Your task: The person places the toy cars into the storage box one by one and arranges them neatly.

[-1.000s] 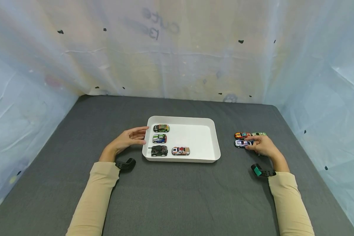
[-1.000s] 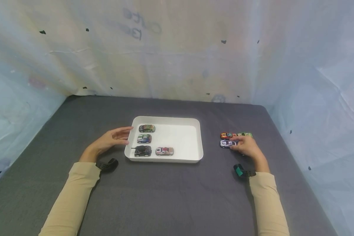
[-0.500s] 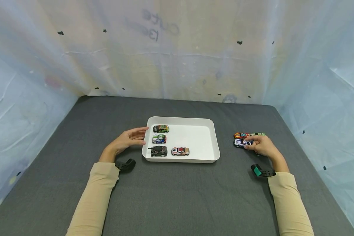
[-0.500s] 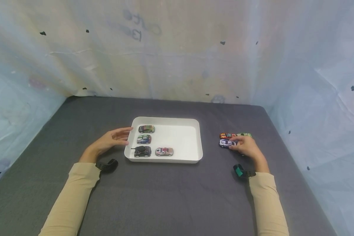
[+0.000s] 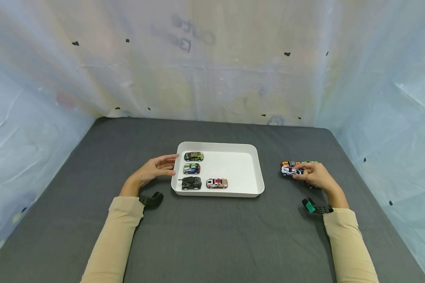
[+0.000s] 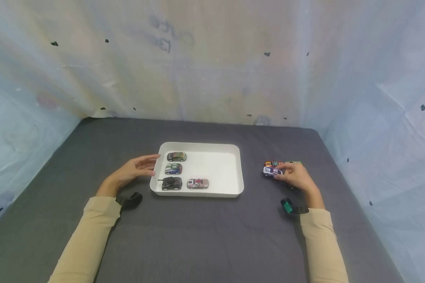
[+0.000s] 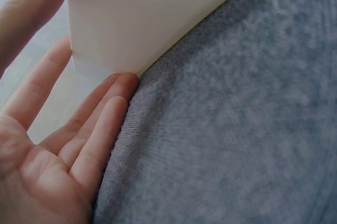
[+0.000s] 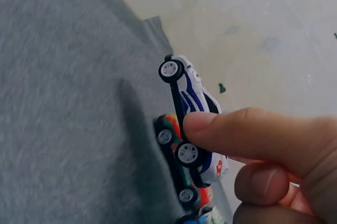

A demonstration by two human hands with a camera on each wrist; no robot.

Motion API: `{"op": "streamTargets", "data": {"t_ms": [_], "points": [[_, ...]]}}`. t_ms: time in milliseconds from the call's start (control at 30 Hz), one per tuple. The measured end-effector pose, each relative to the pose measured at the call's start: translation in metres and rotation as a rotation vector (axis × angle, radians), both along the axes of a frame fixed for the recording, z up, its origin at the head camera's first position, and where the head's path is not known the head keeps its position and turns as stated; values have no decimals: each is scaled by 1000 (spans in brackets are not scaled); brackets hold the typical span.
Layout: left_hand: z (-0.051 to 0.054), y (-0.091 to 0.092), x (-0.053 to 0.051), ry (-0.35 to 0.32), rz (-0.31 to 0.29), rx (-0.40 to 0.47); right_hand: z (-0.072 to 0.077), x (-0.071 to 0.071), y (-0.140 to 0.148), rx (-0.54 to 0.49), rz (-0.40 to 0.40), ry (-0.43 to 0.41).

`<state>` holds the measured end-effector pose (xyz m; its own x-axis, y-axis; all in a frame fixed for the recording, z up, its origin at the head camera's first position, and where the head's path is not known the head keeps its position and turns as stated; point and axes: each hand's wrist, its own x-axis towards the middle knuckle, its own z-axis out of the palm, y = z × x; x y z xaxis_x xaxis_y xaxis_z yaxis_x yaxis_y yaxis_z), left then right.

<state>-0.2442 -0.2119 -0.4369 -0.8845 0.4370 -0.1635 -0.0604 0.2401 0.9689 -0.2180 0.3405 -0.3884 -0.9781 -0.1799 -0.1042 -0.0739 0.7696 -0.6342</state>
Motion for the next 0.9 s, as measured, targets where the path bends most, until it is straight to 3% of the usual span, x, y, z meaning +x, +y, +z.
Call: {"op": "streamTargets", "data": {"t_ms": [200, 500, 767, 900], "points": [[-2, -1, -1, 15, -8, -11, 12, 4, -9, -34, 3, 4], [-6, 0, 0, 24, -8, -1, 18, 3, -23, -78, 65, 55], [-7, -1, -5, 43, -8, 8, 23, -5, -40, -85, 108, 127], [-7, -3, -7, 50, -5, -4, 24, -11, -50, -109, 103, 115]]}}
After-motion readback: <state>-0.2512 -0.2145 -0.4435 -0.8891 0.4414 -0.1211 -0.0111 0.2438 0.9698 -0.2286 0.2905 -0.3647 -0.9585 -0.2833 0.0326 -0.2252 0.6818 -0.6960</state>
